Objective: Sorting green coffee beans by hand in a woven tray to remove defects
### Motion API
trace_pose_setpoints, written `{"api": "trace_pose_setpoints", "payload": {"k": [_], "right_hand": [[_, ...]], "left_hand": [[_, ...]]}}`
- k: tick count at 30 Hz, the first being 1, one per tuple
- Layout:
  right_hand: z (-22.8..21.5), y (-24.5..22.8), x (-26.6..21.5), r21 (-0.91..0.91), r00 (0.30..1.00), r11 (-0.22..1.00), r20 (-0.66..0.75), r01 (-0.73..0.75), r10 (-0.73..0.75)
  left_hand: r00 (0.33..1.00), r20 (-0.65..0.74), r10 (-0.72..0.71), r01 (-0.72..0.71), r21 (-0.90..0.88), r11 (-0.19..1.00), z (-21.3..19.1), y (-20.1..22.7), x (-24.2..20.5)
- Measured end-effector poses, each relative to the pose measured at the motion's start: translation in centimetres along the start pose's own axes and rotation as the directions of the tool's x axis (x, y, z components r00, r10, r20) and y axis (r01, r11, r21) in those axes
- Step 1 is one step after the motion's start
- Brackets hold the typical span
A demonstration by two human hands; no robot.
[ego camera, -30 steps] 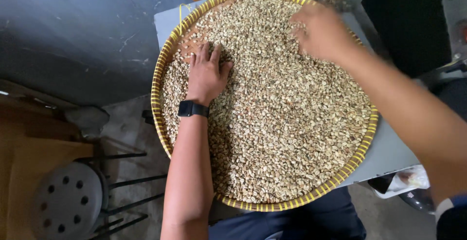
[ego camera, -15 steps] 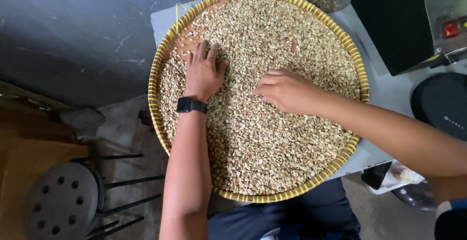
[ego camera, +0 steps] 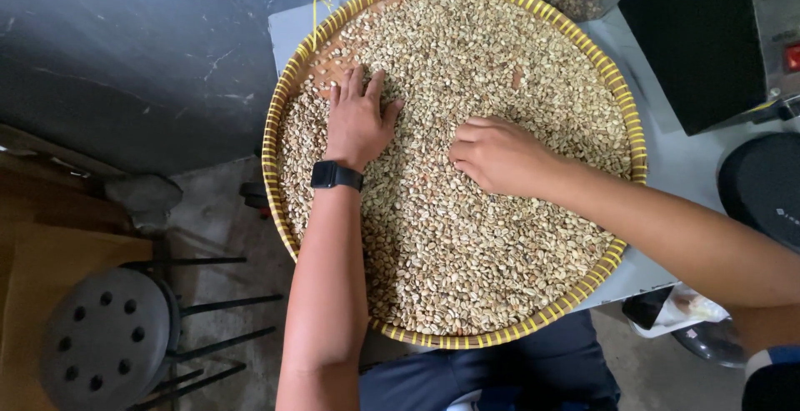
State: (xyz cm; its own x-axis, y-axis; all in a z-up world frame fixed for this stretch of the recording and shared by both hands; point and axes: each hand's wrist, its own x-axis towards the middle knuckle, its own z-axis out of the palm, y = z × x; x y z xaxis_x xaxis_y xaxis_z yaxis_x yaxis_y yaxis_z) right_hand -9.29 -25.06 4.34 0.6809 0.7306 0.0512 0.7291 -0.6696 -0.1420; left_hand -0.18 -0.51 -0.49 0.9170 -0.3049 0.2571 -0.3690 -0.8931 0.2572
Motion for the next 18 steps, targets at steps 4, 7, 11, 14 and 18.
{"api": "trace_pose_setpoints", "payload": {"k": [4,7,11,14,18], "right_hand": [[-1.3,-0.6,0.1,-0.016,0.997,0.997,0.01,-0.074,0.074],[-2.5,-1.2,0.2,-0.004,0.998,0.998,0.014,-0.059,0.059],[-2.1,-1.2,0.3,0.037,0.998,0.999,0.055,0.013,-0.015],[0.1,0.0,0.3,0.035,0.998,0.999,0.043,0.034,-0.035],[0.2,-0.1,0.4,0.044,0.999,0.999,0.04,0.023,-0.025]], "left_hand": [[1.0,-0.005,0.003,-0.003,0.001,1.0,0.3,0.0,0.1],[1.0,-0.005,0.003,-0.003,0.0,1.0,0.2,-0.1,0.1],[1.0,0.001,0.001,-0.001,-0.008,1.0,0.3,-0.1,0.2],[1.0,-0.01,0.012,-0.012,-0.011,1.0,0.0,0.0,-0.1],[1.0,-0.019,0.014,-0.014,-0.001,1.0,0.2,0.0,-0.1]]}}
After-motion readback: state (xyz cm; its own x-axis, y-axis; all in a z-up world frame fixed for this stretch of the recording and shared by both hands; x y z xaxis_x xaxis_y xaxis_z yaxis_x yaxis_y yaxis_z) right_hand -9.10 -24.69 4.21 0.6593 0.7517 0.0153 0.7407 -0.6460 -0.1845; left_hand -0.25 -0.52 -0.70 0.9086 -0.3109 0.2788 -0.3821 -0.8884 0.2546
